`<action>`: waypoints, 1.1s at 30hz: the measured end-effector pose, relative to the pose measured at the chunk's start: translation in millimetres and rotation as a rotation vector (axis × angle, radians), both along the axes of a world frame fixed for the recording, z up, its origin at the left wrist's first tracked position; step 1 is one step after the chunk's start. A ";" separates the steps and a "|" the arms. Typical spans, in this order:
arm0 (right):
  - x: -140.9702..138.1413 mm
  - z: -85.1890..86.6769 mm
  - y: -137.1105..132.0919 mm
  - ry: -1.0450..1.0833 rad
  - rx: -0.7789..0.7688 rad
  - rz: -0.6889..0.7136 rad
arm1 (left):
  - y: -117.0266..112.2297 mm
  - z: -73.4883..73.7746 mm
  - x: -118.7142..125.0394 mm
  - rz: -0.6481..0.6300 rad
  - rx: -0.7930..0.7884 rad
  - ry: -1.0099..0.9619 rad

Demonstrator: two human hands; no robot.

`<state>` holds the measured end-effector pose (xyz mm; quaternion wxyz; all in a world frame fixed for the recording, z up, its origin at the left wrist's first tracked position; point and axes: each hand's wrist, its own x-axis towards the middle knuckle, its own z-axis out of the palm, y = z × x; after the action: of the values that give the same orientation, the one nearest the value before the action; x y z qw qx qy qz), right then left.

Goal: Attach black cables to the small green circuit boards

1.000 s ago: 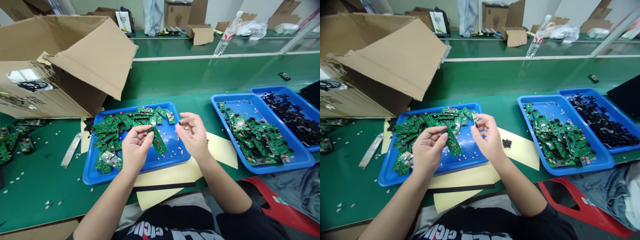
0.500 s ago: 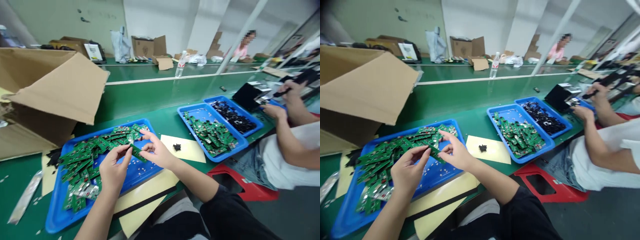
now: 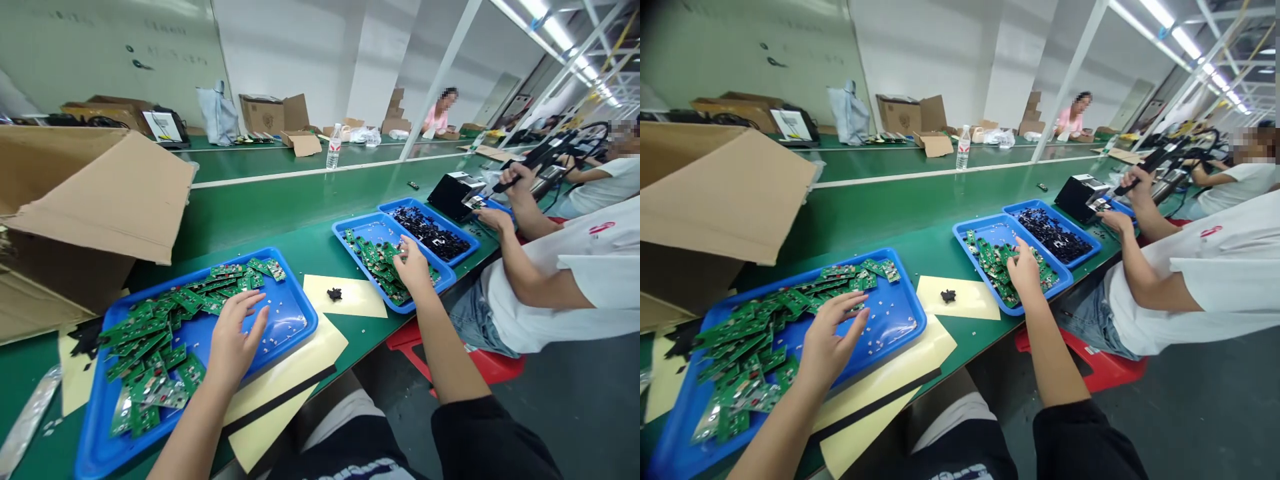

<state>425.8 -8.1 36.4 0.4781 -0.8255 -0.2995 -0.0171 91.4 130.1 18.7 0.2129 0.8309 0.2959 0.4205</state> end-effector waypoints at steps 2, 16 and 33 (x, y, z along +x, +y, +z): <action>-7.4 -0.6 -3.6 -0.018 0.032 0.005 | -0.5 -1.0 1.6 -0.015 -0.007 0.014; -95.2 -66.7 22.8 0.590 0.307 0.470 | -39.6 16.7 85.7 -0.261 -0.252 0.283; -106.1 -72.5 15.1 0.118 0.316 0.467 | -27.8 -0.7 136.0 -0.178 -0.664 0.319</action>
<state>319.7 7.0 -36.0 0.6083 -0.6492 -0.4467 0.0950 227.4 102.3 18.0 0.4575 0.7942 0.3720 0.1468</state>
